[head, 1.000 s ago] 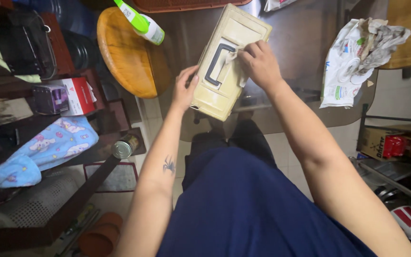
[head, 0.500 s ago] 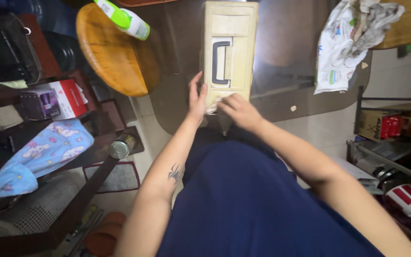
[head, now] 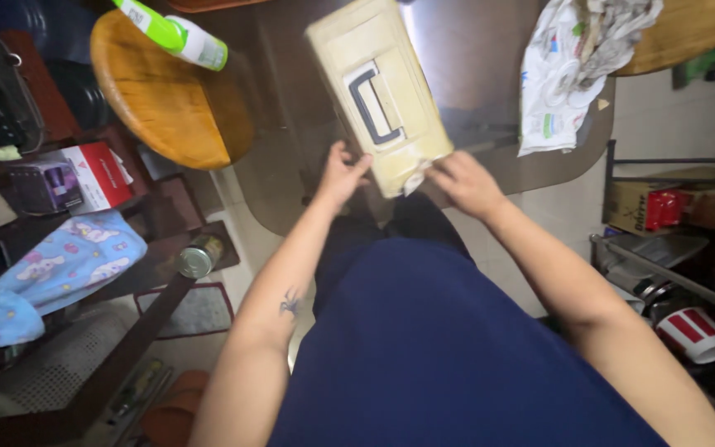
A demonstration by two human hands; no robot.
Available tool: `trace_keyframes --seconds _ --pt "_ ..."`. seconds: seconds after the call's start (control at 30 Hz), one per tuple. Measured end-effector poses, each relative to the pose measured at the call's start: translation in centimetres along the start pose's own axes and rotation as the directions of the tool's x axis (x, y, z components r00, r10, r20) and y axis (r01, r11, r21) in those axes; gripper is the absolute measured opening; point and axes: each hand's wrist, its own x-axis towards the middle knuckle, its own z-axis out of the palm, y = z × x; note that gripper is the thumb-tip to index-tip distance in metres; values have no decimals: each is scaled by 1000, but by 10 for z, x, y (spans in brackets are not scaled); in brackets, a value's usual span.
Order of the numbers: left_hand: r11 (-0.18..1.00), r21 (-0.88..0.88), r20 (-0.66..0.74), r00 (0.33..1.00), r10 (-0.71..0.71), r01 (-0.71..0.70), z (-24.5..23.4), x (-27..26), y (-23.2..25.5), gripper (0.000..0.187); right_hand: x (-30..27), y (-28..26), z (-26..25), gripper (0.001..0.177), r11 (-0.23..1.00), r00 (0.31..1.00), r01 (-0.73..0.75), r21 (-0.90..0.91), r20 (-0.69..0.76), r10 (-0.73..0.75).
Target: Cleaning and organizing a toolbox with various tools on a table.
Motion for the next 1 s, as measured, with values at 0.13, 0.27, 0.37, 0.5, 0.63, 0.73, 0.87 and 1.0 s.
trace_keyframes --seconds 0.13,0.27,0.37,0.5,0.63,0.73,0.87,1.0 --pt "991 -125 -22 999 -40 37 76 -2 -8 91 -24 31 -19 46 981 976 -190 -41 -116 184" --pt "931 -359 -62 994 -91 62 142 -9 -4 84 -27 60 -27 37 913 881 -408 -10 -267 391" --pt "888 -456 -73 992 -107 62 170 -6 7 80 -13 82 -26 34 911 866 -411 -25 -323 382" --pt "913 -353 59 979 -195 203 177 -18 46 64 -3 88 -27 36 911 868 -404 -86 -352 352" --pt "979 65 225 953 -205 195 149 -15 52 48 -15 90 -40 35 976 941 -218 -25 -270 204" --pt "885 438 207 976 73 -159 118 -27 95 37 -22 88 -51 43 980 979 -195 43 -46 197" --pt "366 832 41 704 709 -417 67 -5 142 35 -9 89 -35 34 967 951 -247 -61 -205 230" --pt "411 824 -32 693 720 -390 23 32 140 63 -2 82 -27 34 965 940 -259 -38 -238 243"
